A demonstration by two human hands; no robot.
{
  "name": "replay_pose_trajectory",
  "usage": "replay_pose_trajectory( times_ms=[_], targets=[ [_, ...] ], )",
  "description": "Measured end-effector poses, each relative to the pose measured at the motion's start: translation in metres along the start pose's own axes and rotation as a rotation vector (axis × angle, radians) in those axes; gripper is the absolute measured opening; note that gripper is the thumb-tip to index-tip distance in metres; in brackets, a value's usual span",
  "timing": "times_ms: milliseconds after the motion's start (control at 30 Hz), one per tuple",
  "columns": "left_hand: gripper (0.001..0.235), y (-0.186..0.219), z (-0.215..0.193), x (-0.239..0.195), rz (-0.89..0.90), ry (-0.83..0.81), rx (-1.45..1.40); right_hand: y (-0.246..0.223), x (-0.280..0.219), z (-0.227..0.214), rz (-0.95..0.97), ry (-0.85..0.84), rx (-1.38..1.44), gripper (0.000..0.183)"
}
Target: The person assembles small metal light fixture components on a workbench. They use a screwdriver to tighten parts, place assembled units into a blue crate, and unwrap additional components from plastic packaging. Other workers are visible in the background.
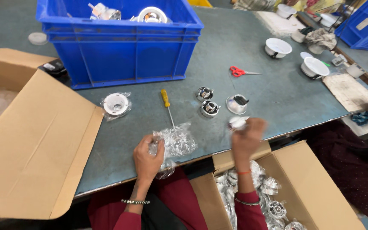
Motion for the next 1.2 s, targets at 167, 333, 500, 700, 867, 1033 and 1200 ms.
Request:
replay_pose_trajectory(
  times_ms=[167, 333, 500, 700, 867, 1033, 1200],
  targets=[
    [0.047, 0.016, -0.008, 0.001, 0.022, 0.007, -0.009, -0.032, -0.042, 0.036, 0.133, -0.369, 0.081, 0.030],
    [0.045, 0.005, -0.003, -0.004, -0.103, -0.038, -0.004, -0.065, -0.056, 0.026, 0.053, -0.537, 0.419, 0.037],
    [0.039, -0.007, -0.002, -0.007, -0.144, -0.014, -0.074, -0.076, -0.050, 0.034, 0.028, -0.474, 0.571, 0.051],
    [0.031, -0.007, -0.048, -0.021, -0.236, 0.083, -0.444, -0.083, -0.060, 0.042, 0.102, -0.349, 0.676, 0.045],
    [0.033, -0.007, -0.227, -0.100, 0.094, 0.337, 0.158, -0.063, -0.082, 0.058, 0.325, -0.339, 0.872, 0.028],
    [0.029, -0.046, -0.383, -0.200, -0.200, 0.523, 0.822, -0.054, -0.099, 0.066, 0.262, -0.369, 0.843, 0.016],
    [0.040, -0.159, -0.378, -0.298, -0.449, -0.244, 1.405, -0.057, -0.107, 0.065, 0.148, -0.385, 0.709, 0.007]
  ],
)
Point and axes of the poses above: each hand's wrist, its own x-axis towards the middle knuckle, its own z-axis out of the palm, y = z × x, the point moved 6 cm from there along x, towards the middle knuckle, and after that the axes turned 10 degrees about y, right-handed, at the moved point
